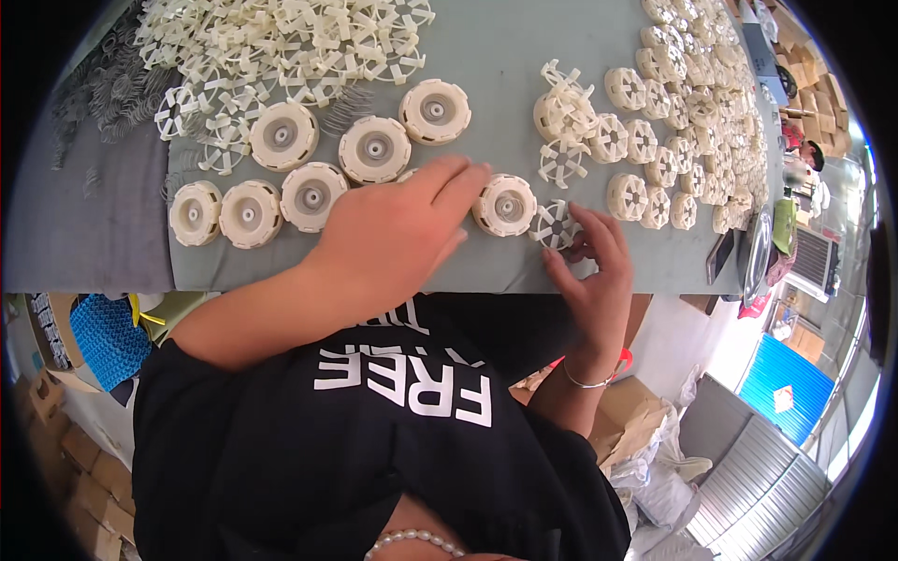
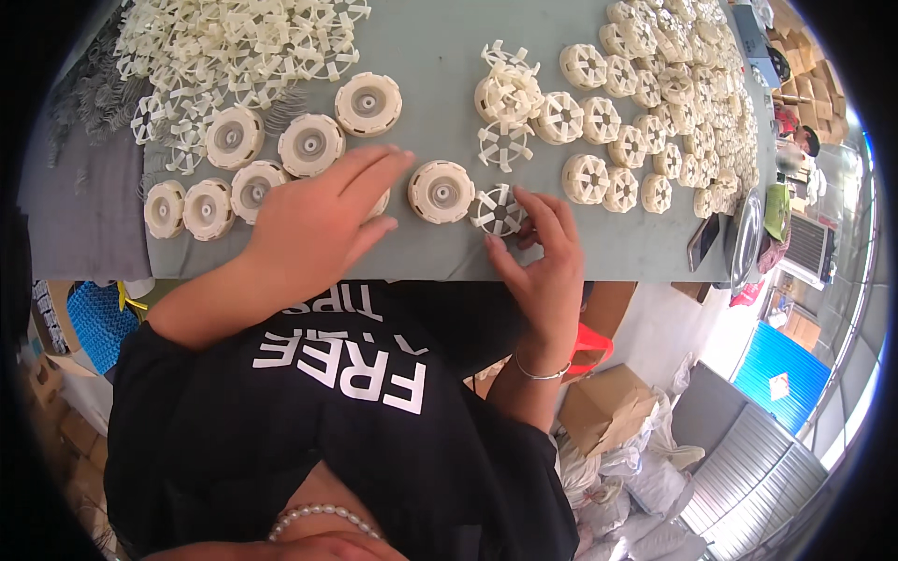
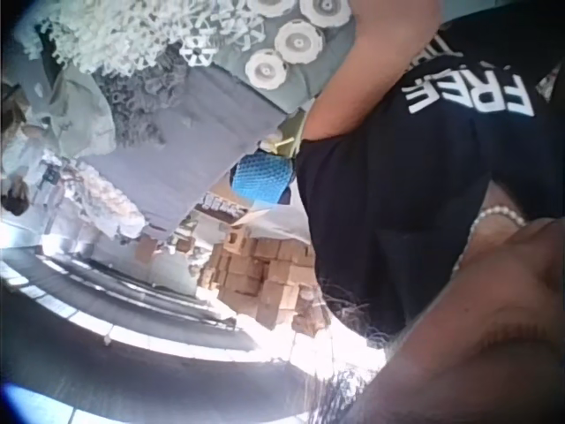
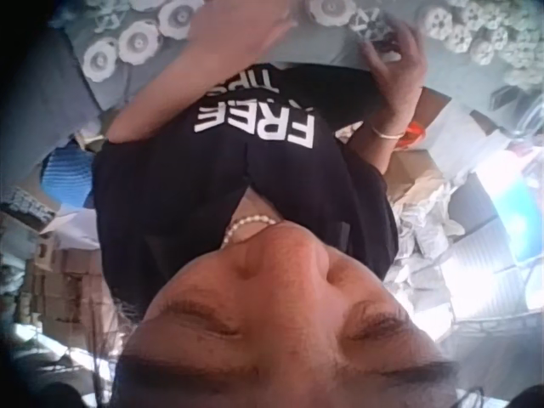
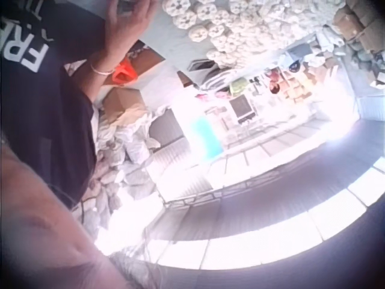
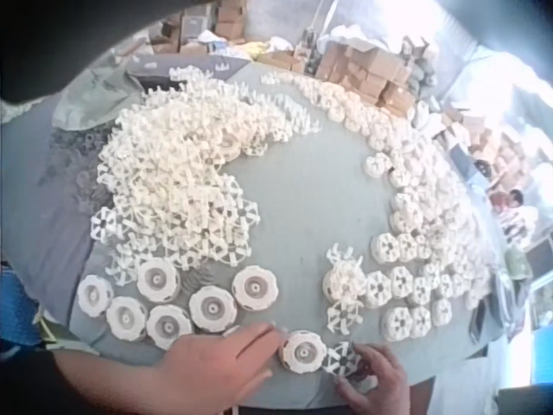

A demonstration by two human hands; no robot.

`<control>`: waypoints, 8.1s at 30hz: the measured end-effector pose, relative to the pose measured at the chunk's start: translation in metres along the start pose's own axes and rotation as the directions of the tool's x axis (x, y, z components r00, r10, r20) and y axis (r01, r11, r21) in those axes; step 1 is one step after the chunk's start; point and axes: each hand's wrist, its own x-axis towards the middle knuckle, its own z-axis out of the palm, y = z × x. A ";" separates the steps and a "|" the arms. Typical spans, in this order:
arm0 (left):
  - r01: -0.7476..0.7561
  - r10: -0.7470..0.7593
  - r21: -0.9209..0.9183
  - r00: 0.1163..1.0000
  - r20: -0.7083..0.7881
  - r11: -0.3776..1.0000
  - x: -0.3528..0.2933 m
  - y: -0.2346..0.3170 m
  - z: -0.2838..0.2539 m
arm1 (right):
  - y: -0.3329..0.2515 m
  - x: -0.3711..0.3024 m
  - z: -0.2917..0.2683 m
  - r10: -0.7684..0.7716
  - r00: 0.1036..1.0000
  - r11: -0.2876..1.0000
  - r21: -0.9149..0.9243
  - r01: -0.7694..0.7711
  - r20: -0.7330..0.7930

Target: The person assembles small white plastic components by hand. They pick up a circular base, insert a metal spring, and attach a cross-shaped plastic piece to form a complete unit. The person repeats this process, placing the finished units in a row on the table.

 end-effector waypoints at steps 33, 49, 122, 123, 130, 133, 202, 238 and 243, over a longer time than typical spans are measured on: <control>-0.032 0.037 0.060 0.996 -0.077 0.998 -0.043 -0.017 0.004 | -0.017 0.068 0.031 -0.143 0.976 0.940 -0.330 0.082 -0.162; 0.021 -0.036 -0.352 0.999 -0.036 0.936 -0.038 -0.022 0.018 | -0.031 0.020 0.032 -0.054 0.995 0.994 -0.104 0.046 -0.080; 0.123 -0.074 -0.521 0.991 0.114 0.845 -0.021 -0.023 0.022 | -0.023 0.053 0.022 -0.169 0.984 0.927 0.333 0.175 -0.046; 0.151 -0.087 -0.537 0.986 0.143 0.830 -0.019 -0.023 0.021 | -0.022 0.041 0.021 -0.166 0.986 0.930 0.332 0.156 0.002; 0.236 -0.119 -0.692 0.970 0.214 0.682 -0.017 -0.028 0.013 | -0.046 -0.003 0.047 -0.152 0.988 0.949 0.283 0.138 0.030; 0.202 -0.085 -0.725 0.977 0.195 0.659 -0.020 -0.031 0.012 | -0.043 -0.002 0.048 -0.229 0.973 0.955 0.199 0.221 0.017; 0.136 -0.189 -0.561 0.981 -0.038 0.816 -0.044 -0.019 0.010 | -0.047 0.022 0.038 -0.287 0.950 0.955 -0.040 0.293 0.122; 0.381 -0.090 -0.755 0.862 0.499 -0.534 -0.027 -0.055 -0.027 | -0.060 0.043 0.026 -0.611 0.785 0.762 0.193 0.619 -0.106; 0.444 -0.265 -0.837 0.806 0.529 -0.319 -0.013 -0.020 -0.021 | -0.035 0.114 0.016 -0.193 0.930 0.975 -0.168 0.146 -0.312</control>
